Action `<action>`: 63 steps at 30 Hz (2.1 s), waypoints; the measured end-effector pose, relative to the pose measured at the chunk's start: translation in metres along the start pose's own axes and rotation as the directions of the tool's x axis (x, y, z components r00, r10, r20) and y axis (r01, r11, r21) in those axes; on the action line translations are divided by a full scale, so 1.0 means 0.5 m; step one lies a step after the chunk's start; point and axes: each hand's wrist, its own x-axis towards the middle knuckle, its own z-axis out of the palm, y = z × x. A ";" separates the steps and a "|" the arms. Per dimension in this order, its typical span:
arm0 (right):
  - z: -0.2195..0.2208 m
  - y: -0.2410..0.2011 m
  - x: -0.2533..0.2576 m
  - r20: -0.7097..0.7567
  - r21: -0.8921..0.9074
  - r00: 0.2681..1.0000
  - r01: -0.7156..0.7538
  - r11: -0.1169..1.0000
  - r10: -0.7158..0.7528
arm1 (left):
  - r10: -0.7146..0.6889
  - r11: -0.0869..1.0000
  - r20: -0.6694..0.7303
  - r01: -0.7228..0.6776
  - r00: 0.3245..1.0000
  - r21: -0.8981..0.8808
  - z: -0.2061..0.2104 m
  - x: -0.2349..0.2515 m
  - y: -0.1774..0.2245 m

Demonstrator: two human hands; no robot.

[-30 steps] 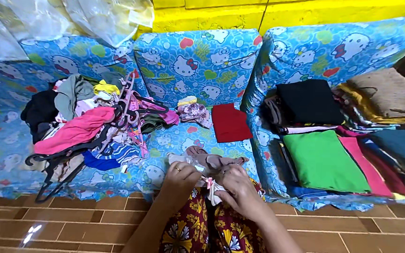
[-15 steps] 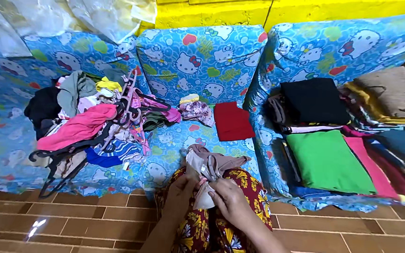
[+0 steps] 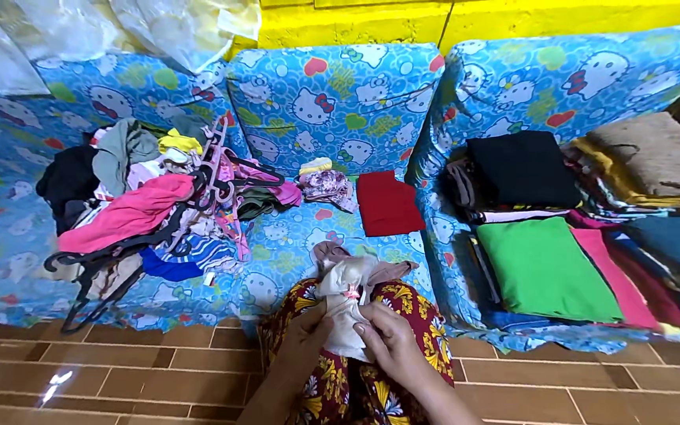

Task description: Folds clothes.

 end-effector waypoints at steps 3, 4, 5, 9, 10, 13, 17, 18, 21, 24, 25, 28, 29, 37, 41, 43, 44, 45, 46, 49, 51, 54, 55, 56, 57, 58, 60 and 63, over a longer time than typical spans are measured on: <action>-0.007 -0.010 0.002 0.090 -0.090 0.985 0.156 0.984 -0.148 | -0.148 0.989 0.098 0.148 0.984 0.004 -0.010 0.009 0.019; -0.006 -0.014 0.002 0.104 -0.110 0.976 0.203 0.973 -0.192 | -0.165 0.986 0.075 0.166 0.983 0.000 -0.006 0.011 0.020; -0.005 -0.017 0.003 0.090 -0.111 0.971 0.229 0.967 -0.220 | -0.156 0.988 0.047 0.156 0.987 0.002 -0.002 0.012 0.021; -0.006 -0.016 0.010 -0.036 0.058 0.978 0.206 0.977 -0.204 | -0.063 0.998 0.036 0.062 0.997 0.012 0.010 0.010 0.026; -0.008 -0.017 0.011 -0.031 0.113 0.980 0.199 0.973 -0.197 | -0.045 0.999 0.069 0.043 0.997 0.023 0.006 0.009 0.026; -0.015 -0.025 0.007 0.010 0.217 0.981 0.187 0.958 -0.194 | 0.064 0.997 0.178 -0.072 0.982 0.041 -0.011 0.008 0.011; -0.022 -0.033 -0.001 0.011 0.283 0.980 0.187 0.941 -0.198 | 0.211 0.972 0.270 -0.231 0.940 0.047 -0.019 0.001 -0.016; -0.023 -0.033 -0.003 0.035 0.334 0.984 0.155 0.930 -0.176 | 0.253 0.959 0.304 -0.279 0.918 0.043 -0.021 0.000 -0.024; -0.026 -0.028 -0.015 0.203 0.596 0.979 -0.126 0.793 0.003 | 0.316 0.933 0.405 -0.358 0.858 0.031 -0.028 -0.001 -0.041; -0.025 -0.019 -0.025 0.357 0.705 0.926 -0.356 0.613 0.127 | 0.301 0.938 0.484 -0.346 0.821 0.004 -0.025 -0.002 -0.052; -0.022 -0.016 -0.028 0.376 0.715 0.916 -0.384 0.584 0.142 | 0.291 0.941 0.504 -0.338 0.813 0.001 -0.025 -0.003 -0.056; -0.016 -0.011 -0.041 0.388 0.719 0.906 -0.411 0.561 0.166 | 0.258 0.952 0.536 -0.306 0.804 0.001 -0.020 -0.008 -0.062; -0.015 -0.012 -0.044 0.386 0.719 0.907 -0.411 0.560 0.169 | 0.261 0.951 0.545 -0.308 0.797 -0.006 -0.018 -0.009 -0.063; 0.024 -0.018 -0.056 0.193 0.629 0.941 -0.335 0.701 0.277 | 0.256 0.883 0.499 -0.411 0.828 0.228 -0.026 0.014 -0.071; 0.063 -0.031 -0.035 -0.092 0.393 0.974 -0.155 0.907 0.206 | 0.255 0.947 0.191 -0.284 0.948 0.148 -0.015 0.041 -0.055; 0.055 -0.041 -0.019 -0.128 0.258 0.986 -0.066 0.964 0.102 | 0.294 0.956 0.055 -0.294 0.954 -0.007 -0.016 0.051 -0.051; 0.048 -0.046 -0.014 -0.114 0.188 0.991 -0.046 0.981 0.068 | 0.293 0.955 0.028 -0.291 0.956 -0.061 -0.020 0.055 -0.050; 0.040 -0.052 -0.009 -0.085 0.126 0.995 -0.040 0.991 0.051 | 0.298 0.950 0.033 -0.293 0.954 -0.109 -0.024 0.057 -0.053; 0.034 -0.055 -0.007 -0.056 0.080 0.997 -0.043 0.996 0.047 | 0.314 0.942 0.057 -0.303 0.948 -0.147 -0.027 0.059 -0.057; 0.022 -0.056 -0.002 -0.025 0.022 1.000 -0.002 1.000 0.003 | 0.367 0.918 0.143 -0.333 0.919 -0.216 -0.032 0.062 -0.069; 0.013 -0.056 0.004 -0.037 0.013 0.997 0.064 0.998 -0.064 | 0.387 0.911 0.180 -0.345 0.904 -0.225 -0.035 0.060 -0.073; 0.008 -0.057 0.010 -0.033 0.061 0.993 0.117 0.991 -0.115 | 0.416 0.907 0.260 -0.376 0.872 -0.191 -0.044 0.056 -0.072; 0.007 -0.057 0.011 -0.025 0.093 0.993 0.118 0.989 -0.116 | 0.418 0.907 0.287 -0.380 0.862 -0.179 -0.046 0.054 -0.070; 0.007 -0.057 0.012 -0.013 0.134 0.994 0.108 0.985 -0.108 | 0.421 0.907 0.319 -0.387 0.849 -0.168 -0.047 0.054 -0.070; 0.007 -0.057 0.012 0.003 0.190 0.996 0.085 0.978 -0.087 | 0.427 0.904 0.349 -0.393 0.834 -0.165 -0.049 0.052 -0.069; 0.007 -0.057 0.010 0.022 0.260 0.998 0.046 0.965 -0.053 | 0.437 0.899 0.375 -0.401 0.817 -0.176 -0.050 0.051 -0.070; 0.008 -0.057 0.008 0.068 0.416 0.997 -0.060 0.907 0.035 | 0.441 0.898 0.400 -0.391 0.804 -0.203 -0.049 0.046 -0.071; 0.011 -0.054 0.000 0.142 0.554 0.981 -0.191 0.810 0.133 | 0.421 0.907 0.411 -0.365 0.808 -0.212 -0.045 0.034 -0.071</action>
